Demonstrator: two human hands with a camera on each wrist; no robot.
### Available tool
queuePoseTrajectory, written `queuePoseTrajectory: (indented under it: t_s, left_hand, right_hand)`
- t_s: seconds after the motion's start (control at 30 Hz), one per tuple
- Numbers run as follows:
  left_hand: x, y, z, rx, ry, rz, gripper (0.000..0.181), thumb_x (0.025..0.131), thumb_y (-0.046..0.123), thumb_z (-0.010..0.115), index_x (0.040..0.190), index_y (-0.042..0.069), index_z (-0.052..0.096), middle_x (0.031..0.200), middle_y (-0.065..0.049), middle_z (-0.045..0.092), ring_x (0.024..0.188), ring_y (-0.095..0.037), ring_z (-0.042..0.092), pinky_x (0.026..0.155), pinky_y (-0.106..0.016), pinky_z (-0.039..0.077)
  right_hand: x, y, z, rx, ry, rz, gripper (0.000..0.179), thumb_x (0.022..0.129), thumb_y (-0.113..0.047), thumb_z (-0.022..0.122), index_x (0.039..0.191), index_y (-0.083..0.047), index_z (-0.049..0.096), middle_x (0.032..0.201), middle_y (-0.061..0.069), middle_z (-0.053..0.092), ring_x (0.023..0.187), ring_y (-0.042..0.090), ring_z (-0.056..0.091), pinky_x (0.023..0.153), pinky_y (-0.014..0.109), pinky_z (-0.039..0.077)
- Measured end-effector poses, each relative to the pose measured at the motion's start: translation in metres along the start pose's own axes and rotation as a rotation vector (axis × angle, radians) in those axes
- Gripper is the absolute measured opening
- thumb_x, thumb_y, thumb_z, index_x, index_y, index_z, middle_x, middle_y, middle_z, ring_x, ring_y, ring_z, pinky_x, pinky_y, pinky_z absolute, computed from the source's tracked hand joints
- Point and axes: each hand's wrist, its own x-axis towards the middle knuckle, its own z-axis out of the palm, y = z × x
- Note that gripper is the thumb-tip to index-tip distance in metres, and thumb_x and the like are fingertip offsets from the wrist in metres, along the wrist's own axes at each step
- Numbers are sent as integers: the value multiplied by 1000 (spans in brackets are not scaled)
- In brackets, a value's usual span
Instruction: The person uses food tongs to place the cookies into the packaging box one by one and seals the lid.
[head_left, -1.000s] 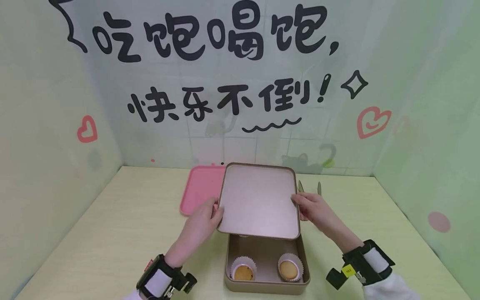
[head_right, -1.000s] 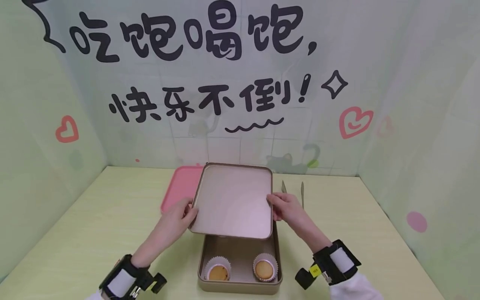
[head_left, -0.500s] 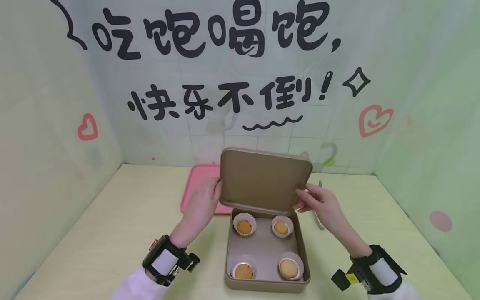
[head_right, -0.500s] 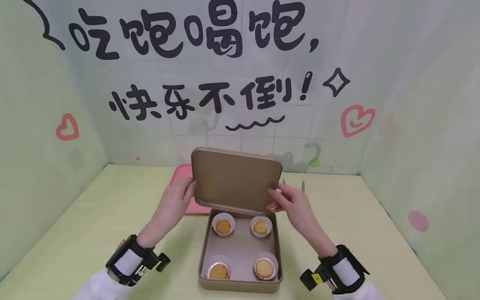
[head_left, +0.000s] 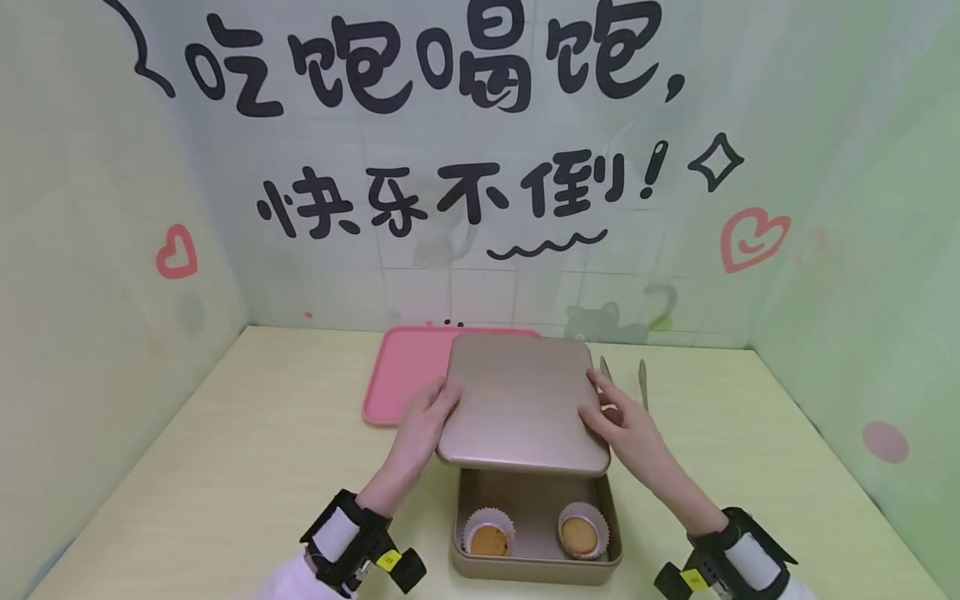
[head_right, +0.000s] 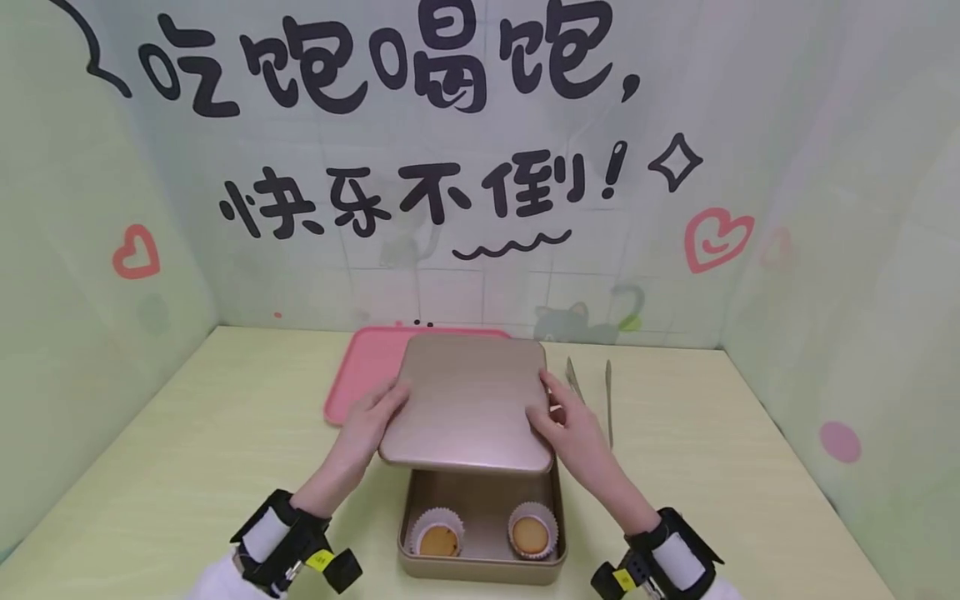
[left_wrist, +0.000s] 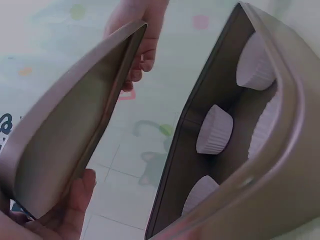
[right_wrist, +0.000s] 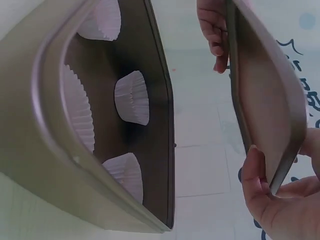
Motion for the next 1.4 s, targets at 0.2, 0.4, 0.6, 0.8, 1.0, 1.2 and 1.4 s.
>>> queuePoseTrajectory:
  t_s: [0.2, 0.4, 0.6, 0.8, 1.0, 1.2, 1.4]
  left_hand:
    - [-3, -2, 5, 246, -47, 11, 45, 102, 26, 44, 128, -10, 53, 103, -20, 66, 86, -27, 64, 76, -42, 52]
    - [-11, 0, 4, 400, -119, 82, 44, 103, 25, 43, 131, -9, 50, 112, -23, 64, 96, -30, 64, 79, -44, 52]
    - [-26, -9, 7, 532, -169, 105, 45, 103, 27, 45, 128, -9, 51, 92, -13, 66, 82, -23, 65, 69, -40, 52]
    - [-39, -25, 13, 581, -166, 110, 48, 102, 31, 46, 127, -9, 53, 95, -17, 66, 84, -30, 65, 68, -44, 52]
    - [-45, -35, 15, 631, -149, 105, 49, 102, 30, 47, 128, -10, 52, 107, -25, 64, 96, -40, 63, 76, -51, 51]
    - [-48, -39, 15, 655, -151, 87, 46, 101, 28, 49, 124, -11, 54, 101, -22, 65, 89, -35, 65, 70, -47, 52]
    - [-49, -41, 15, 661, -142, 80, 46, 101, 25, 49, 125, -15, 52, 107, -28, 63, 96, -41, 63, 76, -51, 51]
  right_hand:
    - [0, 0, 0, -208, 12, -19, 62, 99, -19, 55, 148, 6, 25, 115, 26, 52, 86, 26, 57, 71, 32, 47]
    - [-9, -1, -2, -389, -10, -77, 62, 100, -21, 55, 146, 9, 28, 100, 19, 54, 80, 25, 52, 71, 40, 44]
    - [-28, 7, 2, -582, -93, -45, 63, 100, -28, 54, 143, 13, 31, 103, 22, 54, 78, 23, 53, 70, 40, 46]
    - [-40, 18, 10, -679, -112, -17, 66, 99, -31, 56, 142, 13, 34, 98, 18, 53, 65, 18, 48, 60, 36, 44]
    - [-48, 23, 18, -701, -95, -17, 65, 98, -31, 56, 141, 13, 36, 94, 16, 53, 61, 17, 45, 57, 36, 44]
    - [-54, 29, 24, -737, -78, -21, 63, 98, -30, 58, 139, 13, 39, 95, 17, 54, 61, 17, 45, 57, 37, 45]
    - [-57, 30, 27, -753, -69, -42, 62, 97, -29, 59, 138, 14, 40, 96, 17, 55, 60, 16, 44, 56, 35, 44]
